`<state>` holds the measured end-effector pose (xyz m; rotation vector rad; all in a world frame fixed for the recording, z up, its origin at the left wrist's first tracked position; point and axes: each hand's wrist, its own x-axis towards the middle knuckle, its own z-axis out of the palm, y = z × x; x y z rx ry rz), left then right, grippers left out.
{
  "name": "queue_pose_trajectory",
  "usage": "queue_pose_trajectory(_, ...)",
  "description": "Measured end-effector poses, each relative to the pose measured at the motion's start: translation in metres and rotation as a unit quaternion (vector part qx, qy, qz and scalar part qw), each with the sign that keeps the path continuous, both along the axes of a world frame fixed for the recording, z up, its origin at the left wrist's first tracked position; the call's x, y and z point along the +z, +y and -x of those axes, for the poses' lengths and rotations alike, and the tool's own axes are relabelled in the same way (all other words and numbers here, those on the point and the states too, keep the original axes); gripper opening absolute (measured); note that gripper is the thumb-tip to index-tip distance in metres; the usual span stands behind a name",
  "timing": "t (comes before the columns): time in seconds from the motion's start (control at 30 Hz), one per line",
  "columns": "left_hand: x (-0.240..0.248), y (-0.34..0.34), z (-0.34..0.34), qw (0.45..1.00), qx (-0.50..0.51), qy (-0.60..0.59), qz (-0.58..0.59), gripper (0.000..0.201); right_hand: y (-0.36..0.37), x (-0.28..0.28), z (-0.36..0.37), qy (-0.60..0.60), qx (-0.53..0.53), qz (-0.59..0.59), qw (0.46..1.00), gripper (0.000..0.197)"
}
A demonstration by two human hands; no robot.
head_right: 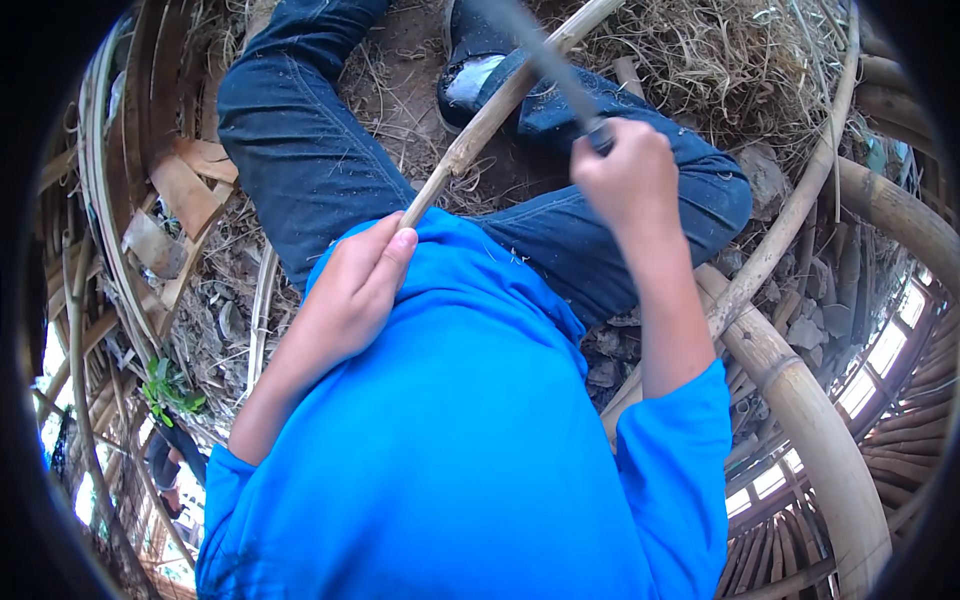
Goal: The person shaves a thin bamboo strip using a large blade, repeatedly sliding the blade along the wood to smooth it.
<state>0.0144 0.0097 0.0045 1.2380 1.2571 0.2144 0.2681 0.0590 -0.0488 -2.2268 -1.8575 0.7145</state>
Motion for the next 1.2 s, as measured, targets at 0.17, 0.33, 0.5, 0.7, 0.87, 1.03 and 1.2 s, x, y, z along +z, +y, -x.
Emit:
queue_pose_trajectory(0.17,0.005,-0.003,0.0,0.999,0.002,-0.026,0.036,0.027,0.023,-0.019,-0.026,-0.079,-0.086,0.004,0.993,0.02)
queue_pose_trajectory(0.33,-0.001,0.002,0.002,0.996,0.038,-0.064,0.05,0.028,0.013,-0.001,-0.007,-0.098,0.006,-0.068,0.993,0.019)
queue_pose_trajectory(0.5,-0.005,-0.004,0.005,0.995,0.011,-0.069,0.07,0.03,0.033,-0.036,-0.064,-0.089,-0.15,0.008,0.985,0.021)
queue_pose_trajectory(0.7,-0.011,0.008,0.01,0.952,0.069,-0.204,0.218,0.035,-0.01,0.01,-0.005,0.058,0.027,-0.069,0.996,0.015)
queue_pose_trajectory(0.87,-0.014,0.001,0.004,0.983,0.05,-0.126,0.123,0.038,-0.002,-0.013,-0.004,0.019,0.019,0.018,0.999,0.016)
queue_pose_trajectory(1.03,-0.006,-0.002,0.002,0.985,0.037,-0.119,0.12,0.039,0.013,-0.003,-0.036,0.026,-0.069,0.026,0.997,0.018)
queue_pose_trajectory(1.2,-0.003,-0.008,0.004,0.985,0.042,-0.125,0.112,0.037,0.009,0.003,-0.009,0.031,0.042,0.011,0.999,0.019)
